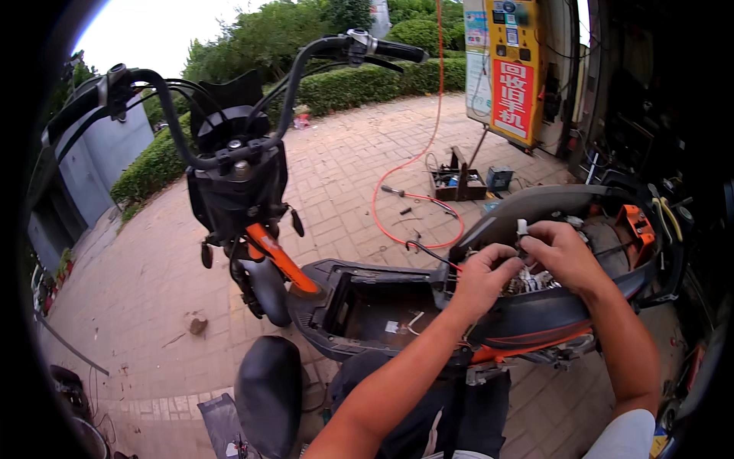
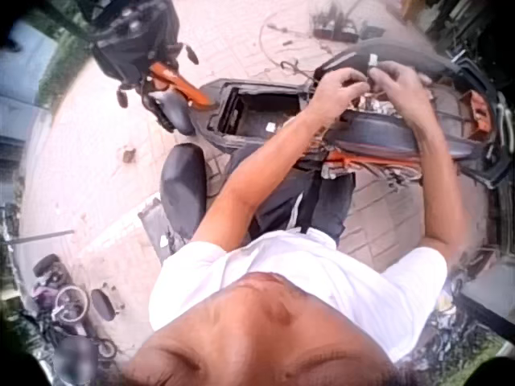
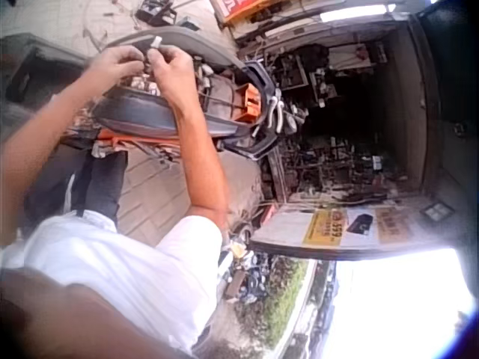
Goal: The person repairs the electrical wiring of a scooter by stripping wire ends, twisting them together, and securing the connections with electrical tape. They handle various colored wires and connectors within the scooter's exposed frame.
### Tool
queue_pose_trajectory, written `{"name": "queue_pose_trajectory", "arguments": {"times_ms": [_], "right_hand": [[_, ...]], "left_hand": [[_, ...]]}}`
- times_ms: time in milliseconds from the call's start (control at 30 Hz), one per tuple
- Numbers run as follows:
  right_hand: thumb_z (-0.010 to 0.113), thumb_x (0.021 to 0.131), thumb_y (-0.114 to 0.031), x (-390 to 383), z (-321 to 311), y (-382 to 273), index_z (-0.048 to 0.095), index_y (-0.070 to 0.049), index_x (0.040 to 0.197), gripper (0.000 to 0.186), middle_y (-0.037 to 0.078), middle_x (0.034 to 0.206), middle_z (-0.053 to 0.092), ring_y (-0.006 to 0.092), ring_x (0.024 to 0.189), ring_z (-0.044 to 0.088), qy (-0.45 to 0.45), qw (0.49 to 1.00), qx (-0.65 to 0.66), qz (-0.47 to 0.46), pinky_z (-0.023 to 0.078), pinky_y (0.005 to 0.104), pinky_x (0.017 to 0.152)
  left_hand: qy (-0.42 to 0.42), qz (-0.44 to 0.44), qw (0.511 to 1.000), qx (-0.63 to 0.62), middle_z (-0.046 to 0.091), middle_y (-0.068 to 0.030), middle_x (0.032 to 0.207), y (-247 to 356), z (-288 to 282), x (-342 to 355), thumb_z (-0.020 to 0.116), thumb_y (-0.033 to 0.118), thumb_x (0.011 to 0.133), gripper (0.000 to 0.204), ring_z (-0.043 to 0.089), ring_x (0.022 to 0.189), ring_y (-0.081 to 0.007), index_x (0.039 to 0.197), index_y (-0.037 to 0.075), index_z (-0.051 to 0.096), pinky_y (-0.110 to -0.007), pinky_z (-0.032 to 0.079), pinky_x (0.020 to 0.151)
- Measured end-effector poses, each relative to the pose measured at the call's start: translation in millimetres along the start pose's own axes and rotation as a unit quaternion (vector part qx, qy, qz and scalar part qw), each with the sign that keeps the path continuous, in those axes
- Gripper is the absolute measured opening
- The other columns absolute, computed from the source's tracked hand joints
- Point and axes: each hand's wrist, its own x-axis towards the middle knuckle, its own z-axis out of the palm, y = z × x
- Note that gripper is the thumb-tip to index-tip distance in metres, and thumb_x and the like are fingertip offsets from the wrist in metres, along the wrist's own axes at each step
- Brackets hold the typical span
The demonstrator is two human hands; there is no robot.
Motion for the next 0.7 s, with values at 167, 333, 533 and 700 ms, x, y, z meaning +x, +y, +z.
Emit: {"name": "queue_pose_trajectory", "arguments": {"times_ms": [167, 333, 533, 700], "right_hand": [[0.063, 0.093, -0.024, 6.7, -6.8, 2.6, 0.064, 0.004, 0.099, 0.028, 0.003, 0.079, 0.062, 0.0079, 0.065, 0.055, 0.032, 0.999, 0.035, 0.024, 0.047, 0.0241, 0.057], [0.063, 0.094, -0.027, -3.2, -10.0, 4.8, 0.067, 0.001, 0.1, 0.029, -0.001, 0.075, 0.059, 0.0056, 0.061, 0.048, 0.052, 0.997, 0.06, 0.01, 0.041, 0.0212, 0.053], [0.06, 0.096, -0.023, -7.2, -12.3, 7.1, 0.066, 0.001, 0.109, 0.029, 0.001, 0.086, 0.062, 0.0051, 0.066, 0.05, 0.093, 0.993, 0.07, -0.017, 0.043, 0.0205, 0.059], [0.065, 0.09, -0.019, -19.9, -53.3, -21.7, 0.067, 0.003, 0.103, 0.026, 0.011, 0.089, 0.067, 0.0164, 0.08, 0.062, 0.15, 0.95, -0.216, -0.167, 0.049, 0.03, 0.072]], "left_hand": [[-0.011, 0.012, 0.998, 0.06, 0.064, -0.0016, 0.089, -1.6, 2.7, 4.7, 0.065, 0.008, 0.09, 0.015, 0.057, 0.082, -0.0069, 0.102, 0.0, 0.062, -0.022, 0.045, 0.07], [-0.035, 0.0, 0.999, 0.002, 0.066, -0.0059, 0.098, 8.7, 18.3, 2.1, 0.062, 0.014, 0.093, 0.029, 0.059, 0.084, -0.0095, 0.116, -0.004, 0.06, -0.024, 0.048, 0.076], [-0.002, 0.028, 1.0, 0.011, 0.066, -0.0032, 0.088, 5.3, 19.6, 7.2, 0.062, 0.017, 0.094, 0.027, 0.058, 0.079, -0.0087, 0.11, -0.004, 0.064, -0.023, 0.046, 0.07], [0.05, 0.016, 0.99, 0.13, 0.051, 0.0035, 0.067, 13.0, -5.9, 19.2, 0.054, 0.018, 0.098, 0.021, 0.044, 0.054, -0.0036, 0.103, 0.0, 0.064, -0.021, 0.036, 0.047]]}}
